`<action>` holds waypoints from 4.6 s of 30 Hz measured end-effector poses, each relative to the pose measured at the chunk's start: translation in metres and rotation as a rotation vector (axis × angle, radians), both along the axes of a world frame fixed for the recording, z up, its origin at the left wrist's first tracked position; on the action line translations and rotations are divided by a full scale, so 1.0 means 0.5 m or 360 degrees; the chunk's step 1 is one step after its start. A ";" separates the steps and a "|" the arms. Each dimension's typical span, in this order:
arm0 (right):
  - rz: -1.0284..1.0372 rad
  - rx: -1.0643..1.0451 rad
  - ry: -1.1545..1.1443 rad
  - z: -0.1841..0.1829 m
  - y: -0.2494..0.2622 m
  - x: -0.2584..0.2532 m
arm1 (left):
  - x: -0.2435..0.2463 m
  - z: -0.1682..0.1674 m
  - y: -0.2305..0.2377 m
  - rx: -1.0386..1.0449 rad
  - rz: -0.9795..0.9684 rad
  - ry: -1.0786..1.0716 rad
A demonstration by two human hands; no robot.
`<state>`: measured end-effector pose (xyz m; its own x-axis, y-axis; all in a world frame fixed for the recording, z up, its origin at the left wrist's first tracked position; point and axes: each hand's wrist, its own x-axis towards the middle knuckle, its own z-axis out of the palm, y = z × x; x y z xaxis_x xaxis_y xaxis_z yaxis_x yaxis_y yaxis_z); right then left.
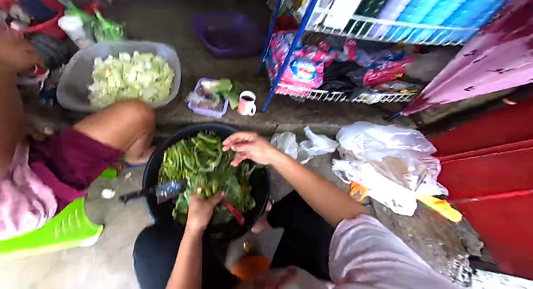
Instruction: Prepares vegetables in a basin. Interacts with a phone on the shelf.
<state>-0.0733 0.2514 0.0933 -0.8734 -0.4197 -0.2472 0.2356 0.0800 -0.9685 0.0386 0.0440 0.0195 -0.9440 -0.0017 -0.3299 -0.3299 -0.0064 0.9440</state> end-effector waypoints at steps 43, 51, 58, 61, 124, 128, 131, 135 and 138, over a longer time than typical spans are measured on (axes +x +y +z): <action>-0.0063 -0.0066 0.0135 -0.167 -0.039 0.143 | 0.002 -0.069 0.026 -0.0659 -0.0129 0.0313; 0.0275 0.0461 0.0645 -0.193 -0.064 0.153 | 0.013 -0.107 0.035 -0.1274 -0.0401 0.0667; 0.0277 0.0340 0.0636 -0.146 -0.031 0.127 | 0.009 -0.091 0.035 -0.1143 -0.0253 0.0580; 0.0371 0.0418 0.0823 -0.130 -0.012 0.120 | 0.009 -0.116 0.035 -0.1238 -0.0054 0.1094; 0.0581 0.1513 0.0455 -0.055 0.228 0.120 | -0.227 -0.188 0.040 0.0110 0.0247 -0.0739; 0.0583 0.1511 0.0631 -0.072 0.237 0.126 | -0.355 -0.167 0.009 -0.0545 0.0236 -0.0355; 0.0633 0.1585 0.0685 -0.088 0.226 0.123 | -0.391 -0.158 -0.004 -0.0924 0.0066 -0.0096; 0.0761 0.1657 0.0495 -0.125 0.145 0.140 | -0.331 -0.193 0.020 -0.1021 -0.0269 -0.0061; 0.1004 0.1718 0.0058 -0.196 0.042 0.159 | -0.280 -0.273 0.033 -0.0947 -0.0288 -0.0310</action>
